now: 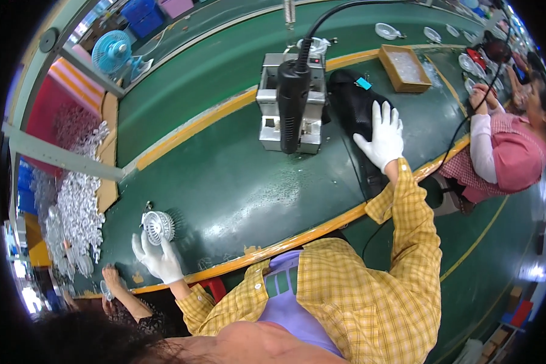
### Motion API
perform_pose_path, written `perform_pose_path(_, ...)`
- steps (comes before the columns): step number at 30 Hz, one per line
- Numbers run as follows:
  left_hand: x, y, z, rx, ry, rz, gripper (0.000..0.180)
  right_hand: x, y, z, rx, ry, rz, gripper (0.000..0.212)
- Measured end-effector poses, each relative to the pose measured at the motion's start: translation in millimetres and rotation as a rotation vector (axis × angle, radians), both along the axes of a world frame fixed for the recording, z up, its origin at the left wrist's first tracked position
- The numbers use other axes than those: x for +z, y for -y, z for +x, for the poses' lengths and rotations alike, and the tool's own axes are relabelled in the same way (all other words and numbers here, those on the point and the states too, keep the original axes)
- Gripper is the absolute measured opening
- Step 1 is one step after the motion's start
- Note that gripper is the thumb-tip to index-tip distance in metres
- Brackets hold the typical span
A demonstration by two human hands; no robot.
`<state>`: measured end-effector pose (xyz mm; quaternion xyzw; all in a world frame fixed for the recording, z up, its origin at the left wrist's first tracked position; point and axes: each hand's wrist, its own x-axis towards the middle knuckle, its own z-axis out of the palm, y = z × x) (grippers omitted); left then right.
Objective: The person assembles mini fan grilles by aligning parts and fastening them with an electric screwdriver, then pushes the assembled components down the conveyor line.
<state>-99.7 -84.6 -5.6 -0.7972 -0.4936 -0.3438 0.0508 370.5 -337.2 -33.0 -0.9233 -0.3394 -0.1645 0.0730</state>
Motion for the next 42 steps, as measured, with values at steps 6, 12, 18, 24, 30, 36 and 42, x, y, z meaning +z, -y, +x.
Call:
perform_pose_path(6,-31.1,-28.8,-30.6,-0.121,0.152,-0.435,0.051,58.7,-11.4,7.5,0.167,-0.073,-0.041,0.079)
perform_pose_path(12,-13.4,-12.8,37.9,-0.282,0.115,-0.519,0.046,107.7,-87.6,-57.8,0.88,-1.084,1.006,0.076)
perform_pose_path(18,-0.5,9.9,120.4,-0.563,-0.154,-0.514,0.064,91.7,-122.7,-109.6,0.684,-1.452,0.912,0.046)
perform_pose_path(24,8.2,29.3,171.0,-0.787,-0.371,-0.363,0.05,104.0,-115.3,-119.7,0.703,-1.363,1.154,0.033)
perform_pose_path(30,16.3,34.0,182.6,-0.893,-0.202,-0.411,0.046,128.8,-137.0,-95.7,0.596,-0.881,1.267,0.037)
perform_pose_path(36,-9.2,20.5,182.5,-1.186,-0.11,-0.468,0.019,100.6,-142.9,-94.0,0.559,-0.851,1.321,0.029)
perform_pose_path(42,-8.8,39.7,183.2,-1.062,-0.105,-0.297,0.021,106.4,-134.5,-123.7,0.556,-1.022,1.172,0.028)
